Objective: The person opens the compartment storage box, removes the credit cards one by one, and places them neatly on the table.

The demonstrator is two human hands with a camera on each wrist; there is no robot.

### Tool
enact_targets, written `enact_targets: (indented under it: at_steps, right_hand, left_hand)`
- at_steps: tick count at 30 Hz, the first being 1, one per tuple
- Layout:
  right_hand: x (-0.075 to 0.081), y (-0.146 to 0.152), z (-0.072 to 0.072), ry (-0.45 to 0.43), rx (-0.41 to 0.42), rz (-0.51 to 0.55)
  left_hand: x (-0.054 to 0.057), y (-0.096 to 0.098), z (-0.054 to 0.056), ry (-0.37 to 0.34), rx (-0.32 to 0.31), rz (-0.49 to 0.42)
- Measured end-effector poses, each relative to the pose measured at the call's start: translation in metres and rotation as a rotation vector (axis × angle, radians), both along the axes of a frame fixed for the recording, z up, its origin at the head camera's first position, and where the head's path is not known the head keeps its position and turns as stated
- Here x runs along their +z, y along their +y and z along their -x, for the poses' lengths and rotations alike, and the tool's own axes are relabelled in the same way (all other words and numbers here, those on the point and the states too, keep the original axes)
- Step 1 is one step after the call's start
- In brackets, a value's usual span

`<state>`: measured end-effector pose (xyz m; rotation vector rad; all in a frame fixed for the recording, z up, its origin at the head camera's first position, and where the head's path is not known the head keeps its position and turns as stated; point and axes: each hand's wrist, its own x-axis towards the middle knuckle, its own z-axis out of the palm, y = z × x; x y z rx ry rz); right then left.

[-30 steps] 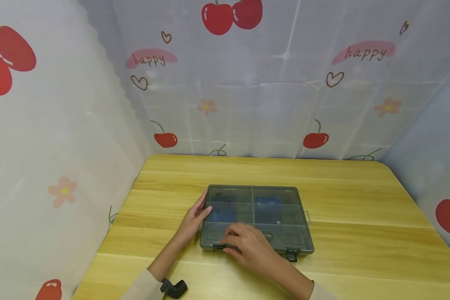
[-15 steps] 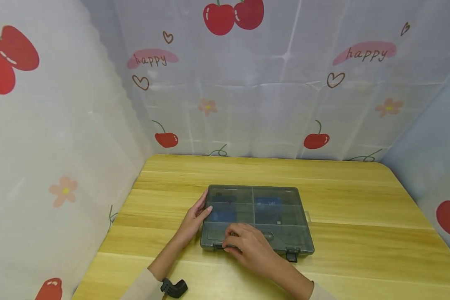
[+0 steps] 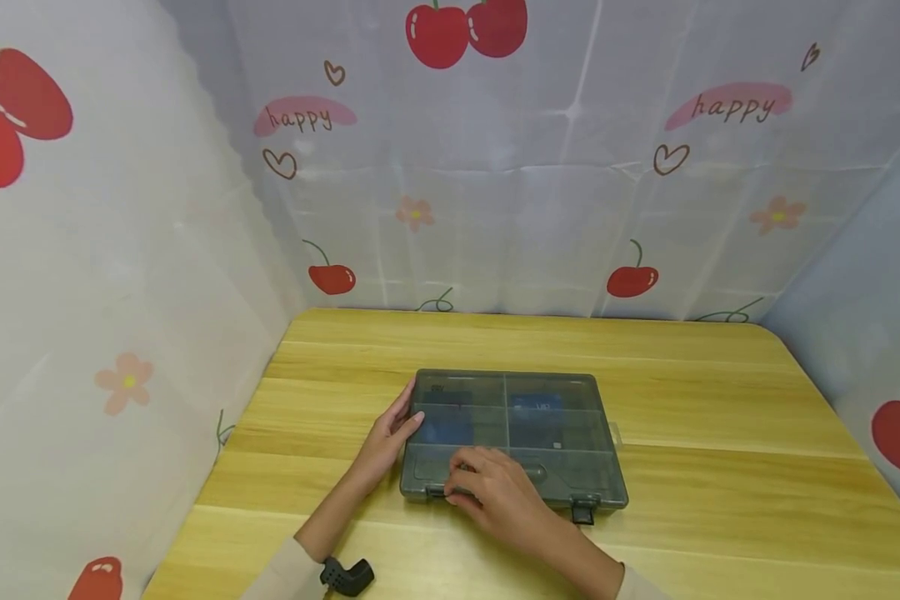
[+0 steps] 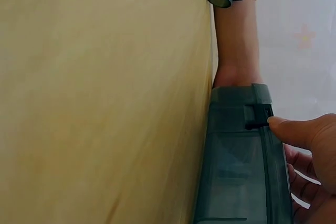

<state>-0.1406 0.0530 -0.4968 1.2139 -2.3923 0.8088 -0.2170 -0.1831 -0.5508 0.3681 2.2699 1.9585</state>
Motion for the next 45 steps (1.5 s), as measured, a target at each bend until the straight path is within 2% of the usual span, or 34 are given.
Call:
enact_targets:
  at_steps: [13, 18, 23, 29, 37, 45]
  right_hand:
    - [-0.0001, -0.0004, 0.0002, -0.033, 0.016, 0.031]
    - [-0.0011, 0.0004, 0.0013, -0.051, 0.013, 0.042]
    - [-0.0022, 0.0001, 0.0022, -0.031, 0.011, 0.054]
    - [-0.0015, -0.0004, 0.0009, -0.042, 0.021, 0.073]
    - [-0.0071, -0.0022, 0.0000, -0.012, 0.039, 0.017]
    - [-0.0051, -0.0024, -0.0013, -0.020, 0.026, -0.031]
  left_hand:
    - [-0.0009, 0.0004, -0.0001, 0.003, 0.001, -0.024]
    - [0.0002, 0.0008, 0.0011, 0.008, 0.003, -0.017]
    - [-0.0004, 0.0003, 0.0018, 0.020, 0.002, 0.001]
    - [-0.0033, -0.0005, -0.0005, 0.000, 0.009, 0.014]
    - [-0.0028, -0.0003, -0.0014, 0.016, -0.002, 0.013]
    - [-0.0023, -0.0003, 0.0012, 0.006, -0.011, 0.015]
